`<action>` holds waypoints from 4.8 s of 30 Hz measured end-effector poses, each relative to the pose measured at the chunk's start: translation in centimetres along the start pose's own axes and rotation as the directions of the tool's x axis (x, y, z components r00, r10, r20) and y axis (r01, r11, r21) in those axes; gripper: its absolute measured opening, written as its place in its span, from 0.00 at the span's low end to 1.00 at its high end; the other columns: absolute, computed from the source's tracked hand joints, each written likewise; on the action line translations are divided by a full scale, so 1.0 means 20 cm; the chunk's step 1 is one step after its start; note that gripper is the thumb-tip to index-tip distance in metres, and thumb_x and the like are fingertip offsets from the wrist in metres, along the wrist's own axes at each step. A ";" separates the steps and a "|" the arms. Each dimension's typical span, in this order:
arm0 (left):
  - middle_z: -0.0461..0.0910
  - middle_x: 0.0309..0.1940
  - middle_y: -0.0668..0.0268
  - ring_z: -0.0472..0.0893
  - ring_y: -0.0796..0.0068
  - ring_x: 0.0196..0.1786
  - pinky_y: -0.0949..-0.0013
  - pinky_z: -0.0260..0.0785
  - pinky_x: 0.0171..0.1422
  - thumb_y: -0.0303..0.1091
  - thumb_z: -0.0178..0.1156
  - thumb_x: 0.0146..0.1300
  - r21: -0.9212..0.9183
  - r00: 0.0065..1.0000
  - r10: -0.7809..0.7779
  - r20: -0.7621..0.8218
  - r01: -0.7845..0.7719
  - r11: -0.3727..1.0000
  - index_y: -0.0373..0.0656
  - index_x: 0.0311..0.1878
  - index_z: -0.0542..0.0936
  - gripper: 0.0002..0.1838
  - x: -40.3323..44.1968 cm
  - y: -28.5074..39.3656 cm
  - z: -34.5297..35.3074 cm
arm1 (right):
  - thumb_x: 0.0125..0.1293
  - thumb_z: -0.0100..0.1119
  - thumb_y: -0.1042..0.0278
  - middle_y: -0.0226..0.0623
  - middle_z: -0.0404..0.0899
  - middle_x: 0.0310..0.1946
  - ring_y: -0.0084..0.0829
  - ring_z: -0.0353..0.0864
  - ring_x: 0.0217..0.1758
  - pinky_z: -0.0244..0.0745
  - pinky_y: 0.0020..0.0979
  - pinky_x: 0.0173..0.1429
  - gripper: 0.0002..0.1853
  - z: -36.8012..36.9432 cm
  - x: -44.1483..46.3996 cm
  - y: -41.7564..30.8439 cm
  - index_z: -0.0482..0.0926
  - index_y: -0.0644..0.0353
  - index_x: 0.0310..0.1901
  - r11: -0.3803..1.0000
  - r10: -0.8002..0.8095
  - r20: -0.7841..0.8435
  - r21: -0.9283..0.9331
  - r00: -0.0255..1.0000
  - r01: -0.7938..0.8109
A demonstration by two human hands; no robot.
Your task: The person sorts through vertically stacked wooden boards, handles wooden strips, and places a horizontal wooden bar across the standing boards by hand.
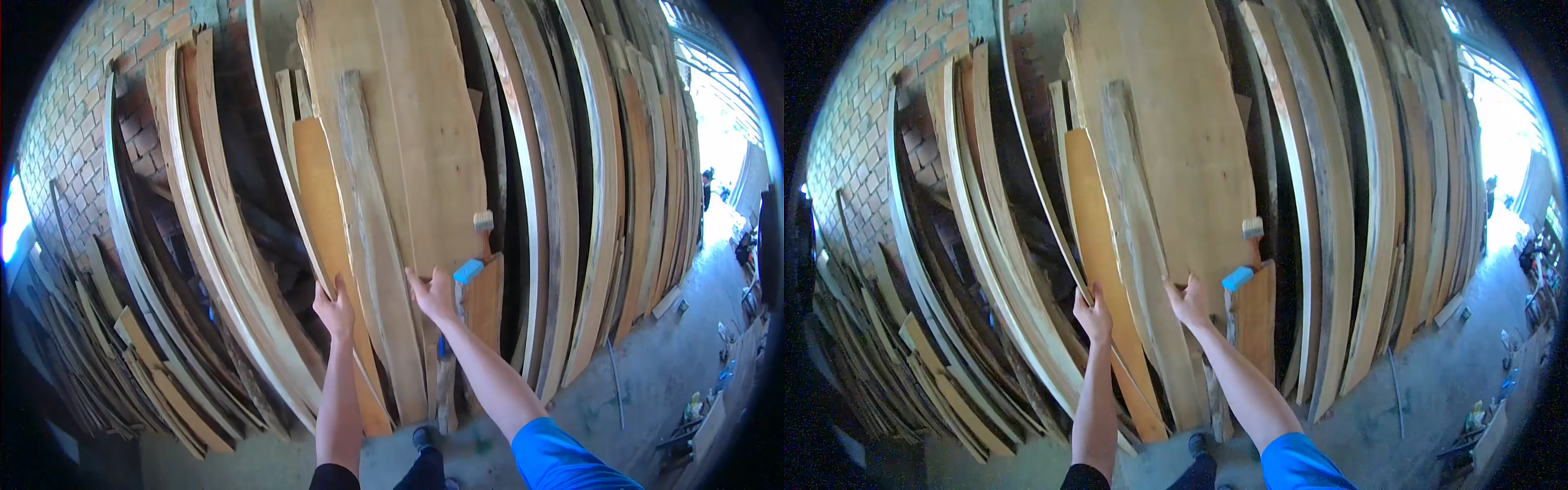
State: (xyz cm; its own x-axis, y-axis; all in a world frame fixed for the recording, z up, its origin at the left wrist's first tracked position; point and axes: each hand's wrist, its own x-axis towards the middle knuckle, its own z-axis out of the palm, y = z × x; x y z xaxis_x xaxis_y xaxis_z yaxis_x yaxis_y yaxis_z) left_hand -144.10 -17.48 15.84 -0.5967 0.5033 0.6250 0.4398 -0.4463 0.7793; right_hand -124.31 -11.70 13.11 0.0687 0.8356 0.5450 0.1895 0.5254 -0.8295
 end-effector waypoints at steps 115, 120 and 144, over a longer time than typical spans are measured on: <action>0.84 0.46 0.54 0.83 0.69 0.49 0.69 0.74 0.55 0.41 0.58 0.74 -0.024 0.439 -0.286 0.852 0.578 0.816 0.34 0.64 0.71 0.24 -0.06 -0.56 -0.11 | 0.68 0.58 0.75 0.35 0.79 0.41 0.26 0.84 0.39 0.79 0.27 0.43 0.24 -0.60 -1.09 0.12 0.69 0.54 0.65 0.868 0.476 -0.387 0.064 0.790 -0.492; 0.84 0.47 0.53 0.84 0.69 0.41 0.68 0.76 0.49 0.47 0.53 0.76 0.019 0.408 -0.345 0.845 0.623 0.782 0.35 0.65 0.70 0.26 -0.61 -0.25 0.03 | 0.68 0.57 0.79 0.34 0.78 0.40 0.25 0.82 0.33 0.77 0.25 0.37 0.24 -1.13 -1.26 0.01 0.68 0.56 0.65 0.852 0.513 -0.406 0.134 0.756 -0.506; 0.82 0.51 0.57 0.84 0.69 0.41 0.67 0.75 0.48 0.46 0.59 0.71 0.140 0.330 -0.301 0.895 0.432 0.891 0.40 0.63 0.73 0.24 -2.31 0.80 1.42 | 0.72 0.60 0.64 0.32 0.82 0.35 0.20 0.80 0.39 0.77 0.27 0.45 0.17 -3.09 -1.63 -0.24 0.75 0.57 0.59 0.773 0.633 0.112 -0.040 0.766 -0.633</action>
State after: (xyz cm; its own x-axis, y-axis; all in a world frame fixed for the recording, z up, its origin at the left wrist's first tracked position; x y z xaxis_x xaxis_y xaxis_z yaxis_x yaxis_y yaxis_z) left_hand -90.41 -26.81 0.75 0.2714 0.9624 0.0123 0.2280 -0.0767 0.9706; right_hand -66.95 -51.45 6.94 0.0632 0.9906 -0.1213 0.1422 -0.1292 -0.9814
